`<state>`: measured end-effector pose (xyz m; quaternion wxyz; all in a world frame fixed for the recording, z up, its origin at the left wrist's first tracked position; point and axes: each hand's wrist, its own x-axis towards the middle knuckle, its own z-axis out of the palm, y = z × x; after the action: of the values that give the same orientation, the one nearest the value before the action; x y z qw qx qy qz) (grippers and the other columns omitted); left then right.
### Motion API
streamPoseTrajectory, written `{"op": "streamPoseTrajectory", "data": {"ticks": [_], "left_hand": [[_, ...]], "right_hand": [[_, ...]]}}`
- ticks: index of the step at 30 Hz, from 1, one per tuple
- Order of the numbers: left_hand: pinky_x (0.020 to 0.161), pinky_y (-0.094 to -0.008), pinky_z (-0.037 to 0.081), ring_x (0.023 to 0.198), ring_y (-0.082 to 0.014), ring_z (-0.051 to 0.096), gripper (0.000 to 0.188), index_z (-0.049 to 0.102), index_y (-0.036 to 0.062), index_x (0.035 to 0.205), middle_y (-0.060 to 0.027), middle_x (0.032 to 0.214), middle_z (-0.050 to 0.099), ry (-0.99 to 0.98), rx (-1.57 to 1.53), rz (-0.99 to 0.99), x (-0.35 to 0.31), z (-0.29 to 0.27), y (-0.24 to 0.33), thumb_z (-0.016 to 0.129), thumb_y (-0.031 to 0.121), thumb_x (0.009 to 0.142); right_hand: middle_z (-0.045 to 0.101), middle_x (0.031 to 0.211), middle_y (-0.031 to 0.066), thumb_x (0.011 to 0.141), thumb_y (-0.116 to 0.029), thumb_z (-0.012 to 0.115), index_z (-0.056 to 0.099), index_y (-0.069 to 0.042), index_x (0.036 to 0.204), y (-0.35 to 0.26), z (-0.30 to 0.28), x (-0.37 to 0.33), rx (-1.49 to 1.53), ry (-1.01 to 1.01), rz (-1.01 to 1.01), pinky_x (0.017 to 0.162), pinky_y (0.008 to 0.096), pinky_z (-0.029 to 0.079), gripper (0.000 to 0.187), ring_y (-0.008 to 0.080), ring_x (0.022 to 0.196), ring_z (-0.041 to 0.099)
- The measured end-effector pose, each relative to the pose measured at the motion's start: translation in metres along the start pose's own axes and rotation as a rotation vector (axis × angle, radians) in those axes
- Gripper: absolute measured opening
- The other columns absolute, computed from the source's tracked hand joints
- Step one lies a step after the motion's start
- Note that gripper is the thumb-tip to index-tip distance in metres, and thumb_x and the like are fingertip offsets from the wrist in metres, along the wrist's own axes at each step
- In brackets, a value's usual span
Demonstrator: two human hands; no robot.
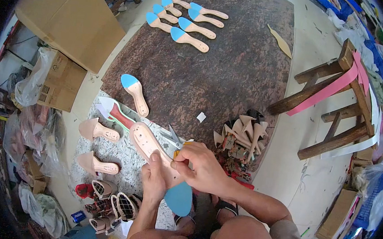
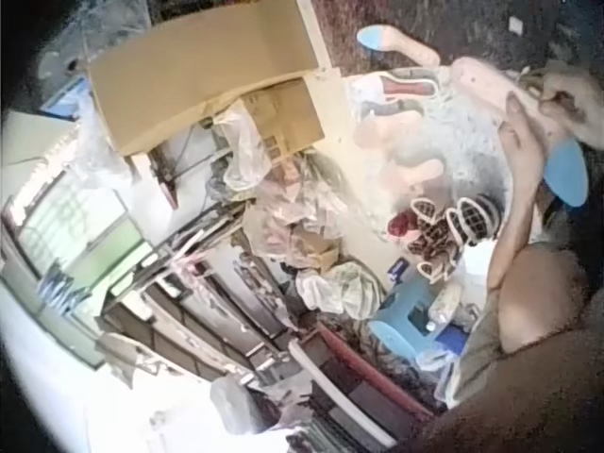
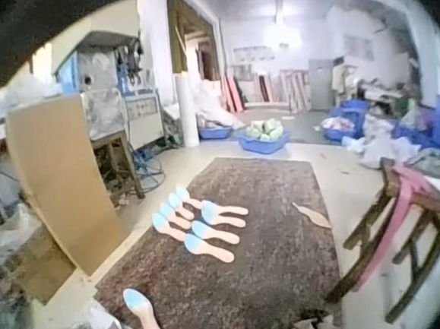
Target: The person is assembling shoe components on the floor. They use scissors to cut a white strap and attach it to a shoe sole, then place the finished sole on a mat. The person handles multiple shoe soles and straps, working on them one at a time.
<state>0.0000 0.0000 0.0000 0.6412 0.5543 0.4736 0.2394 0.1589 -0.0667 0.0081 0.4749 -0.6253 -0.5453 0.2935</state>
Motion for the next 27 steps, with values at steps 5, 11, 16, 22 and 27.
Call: {"op": "streamPoseTrajectory", "data": {"ticks": [5, 11, 16, 22, 27], "left_hand": [[0.06, -0.0289, 0.047, 0.068, -0.0095, 0.056, 0.055, 0.068, -0.0058, 0.09, -0.0043, 0.073, 0.065, -0.079, -0.006, -0.019, -0.003, 0.011, 0.005, 0.041, 0.039, 0.105], [0.068, -0.0338, 0.051, 0.076, -0.0148, 0.063, 0.049, 0.068, -0.0047, 0.102, -0.0124, 0.079, 0.069, -0.142, 0.182, -0.003, -0.008, 0.016, -0.008, 0.044, 0.038, 0.104], [0.065, -0.0345, 0.053, 0.073, -0.0207, 0.069, 0.024, 0.07, -0.0018, 0.099, -0.0152, 0.078, 0.071, -0.165, 0.118, 0.145, -0.009, 0.024, -0.02, 0.06, 0.02, 0.096], [0.062, -0.0368, 0.053, 0.07, -0.0262, 0.071, 0.023, 0.071, 0.0009, 0.095, -0.0164, 0.077, 0.07, -0.253, 0.209, 0.239, -0.013, 0.025, -0.024, 0.062, 0.023, 0.094], [0.064, -0.0296, 0.052, 0.072, -0.012, 0.065, 0.02, 0.07, -0.0021, 0.095, -0.0072, 0.078, 0.071, -0.289, 0.238, 0.31, -0.014, 0.026, -0.021, 0.059, 0.014, 0.095]], "right_hand": [[0.063, 0.071, 0.0075, 0.084, -0.008, 0.072, 0.066, 0.002, 0.083, -0.002, 0.001, 0.01, 0.098, 0.088, 0.11, 0.057, 0.0288, 0.045, 0.011, 0.0129, 0.068, 0.06], [0.064, 0.069, 0.0033, 0.088, -0.013, 0.069, 0.067, 0.003, 0.086, -0.005, -0.009, 0.035, 0.247, 0.077, 0.36, 0.055, 0.0246, 0.043, 0.017, 0.0048, 0.064, 0.054], [0.063, 0.074, 0.0028, 0.089, -0.016, 0.068, 0.067, 0.0, 0.09, -0.011, -0.009, 0.042, 0.228, 0.117, 0.372, 0.061, 0.0256, 0.044, 0.017, 0.0064, 0.071, 0.057], [0.056, 0.117, 0.0094, 0.094, -0.011, 0.058, 0.065, 0.003, 0.103, -0.013, -0.007, 0.05, 0.315, 0.049, 0.091, 0.092, 0.0296, 0.045, 0.018, 0.014, 0.11, 0.055], [0.051, 0.125, 0.0109, 0.091, -0.007, 0.062, 0.063, 0.001, 0.102, -0.019, -0.011, 0.048, 0.565, -0.021, 0.141, 0.096, 0.0327, 0.042, 0.013, 0.0185, 0.114, 0.053]]}}
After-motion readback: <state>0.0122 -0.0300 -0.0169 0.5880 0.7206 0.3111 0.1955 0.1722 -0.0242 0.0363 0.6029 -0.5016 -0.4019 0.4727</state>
